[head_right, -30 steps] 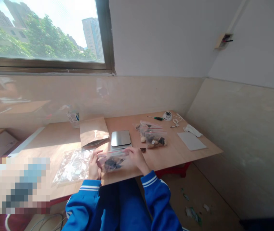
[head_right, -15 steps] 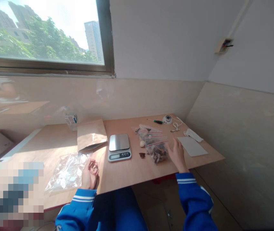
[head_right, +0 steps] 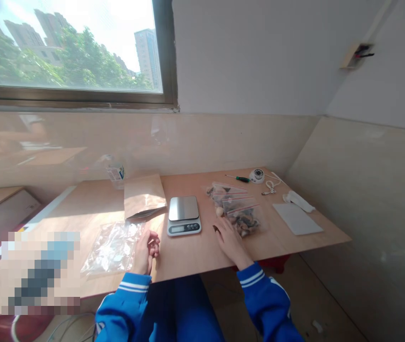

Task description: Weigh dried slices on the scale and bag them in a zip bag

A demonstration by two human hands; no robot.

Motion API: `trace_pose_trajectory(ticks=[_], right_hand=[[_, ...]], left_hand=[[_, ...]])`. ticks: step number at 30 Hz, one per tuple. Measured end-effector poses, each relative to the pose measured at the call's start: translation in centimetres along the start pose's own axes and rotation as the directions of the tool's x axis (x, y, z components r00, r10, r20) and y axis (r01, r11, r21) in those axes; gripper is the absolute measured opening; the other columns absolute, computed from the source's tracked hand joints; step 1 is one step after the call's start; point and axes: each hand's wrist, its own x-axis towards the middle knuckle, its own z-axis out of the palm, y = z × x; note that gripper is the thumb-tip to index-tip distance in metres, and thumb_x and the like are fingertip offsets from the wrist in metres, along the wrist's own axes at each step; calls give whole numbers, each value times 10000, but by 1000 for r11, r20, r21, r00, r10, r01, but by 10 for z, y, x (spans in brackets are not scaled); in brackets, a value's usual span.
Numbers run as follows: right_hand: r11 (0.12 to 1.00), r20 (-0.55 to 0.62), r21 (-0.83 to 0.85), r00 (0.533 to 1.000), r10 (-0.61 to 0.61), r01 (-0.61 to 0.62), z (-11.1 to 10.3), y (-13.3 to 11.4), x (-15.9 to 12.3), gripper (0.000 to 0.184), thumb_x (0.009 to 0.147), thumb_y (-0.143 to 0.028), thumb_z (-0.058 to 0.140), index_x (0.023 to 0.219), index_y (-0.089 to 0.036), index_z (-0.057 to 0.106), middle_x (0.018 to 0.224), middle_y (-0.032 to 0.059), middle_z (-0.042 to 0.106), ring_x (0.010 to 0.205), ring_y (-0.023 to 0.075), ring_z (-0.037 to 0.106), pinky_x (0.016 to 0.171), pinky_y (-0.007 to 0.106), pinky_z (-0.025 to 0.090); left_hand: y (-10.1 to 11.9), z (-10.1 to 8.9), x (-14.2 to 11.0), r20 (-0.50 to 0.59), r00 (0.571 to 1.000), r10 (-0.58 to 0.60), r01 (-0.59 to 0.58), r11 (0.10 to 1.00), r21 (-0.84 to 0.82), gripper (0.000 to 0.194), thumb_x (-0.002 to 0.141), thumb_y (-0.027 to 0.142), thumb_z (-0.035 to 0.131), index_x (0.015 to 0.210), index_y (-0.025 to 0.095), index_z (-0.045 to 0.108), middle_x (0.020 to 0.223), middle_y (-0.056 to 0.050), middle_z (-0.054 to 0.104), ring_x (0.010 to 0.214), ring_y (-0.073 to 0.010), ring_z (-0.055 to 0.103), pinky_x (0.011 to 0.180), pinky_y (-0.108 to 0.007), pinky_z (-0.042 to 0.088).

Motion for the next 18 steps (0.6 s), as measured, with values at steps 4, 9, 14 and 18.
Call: trace_pose_trajectory(ticks=[4,9,14,18], right_hand=[[989,77,120,994,79,-88,8,-11,3,302,838,-128,433,999,-175,685,1058,111,687,1018,250,624,913,426,495],[947,110,232,973,201,-222,-12,-26,59,239,847,-186,512,994,-210,699,990,86,725,860,233,678,802,374,521],[943,4,330,999,43,-42,-13,-63,119,258,863,-232,521,1072,-231,672,1087,57,699,1005,216,643,906,379,488],[934,-191,356,978,88,-14,16,-64,81,304,894,-276,453,1114,-187,642,1158,110,641,1128,233,566,998,429,427]], left_hand=[[-1,-1,-2,29,1000,9,-10,1000,12,394,687,547,634,663,162,554,550,23,522,378,-54,403,344,-172,267],[-5,-5,-2,42,999,-8,9,1000,-22,404,686,555,638,674,158,563,558,22,527,383,-52,405,347,-170,292],[-5,-6,-3,38,999,-11,12,999,-46,422,668,564,655,674,154,555,553,26,522,393,-50,408,370,-173,313],[-7,-10,-3,34,999,-34,37,997,-68,428,685,573,640,683,153,557,551,23,518,386,-52,399,369,-180,312]])
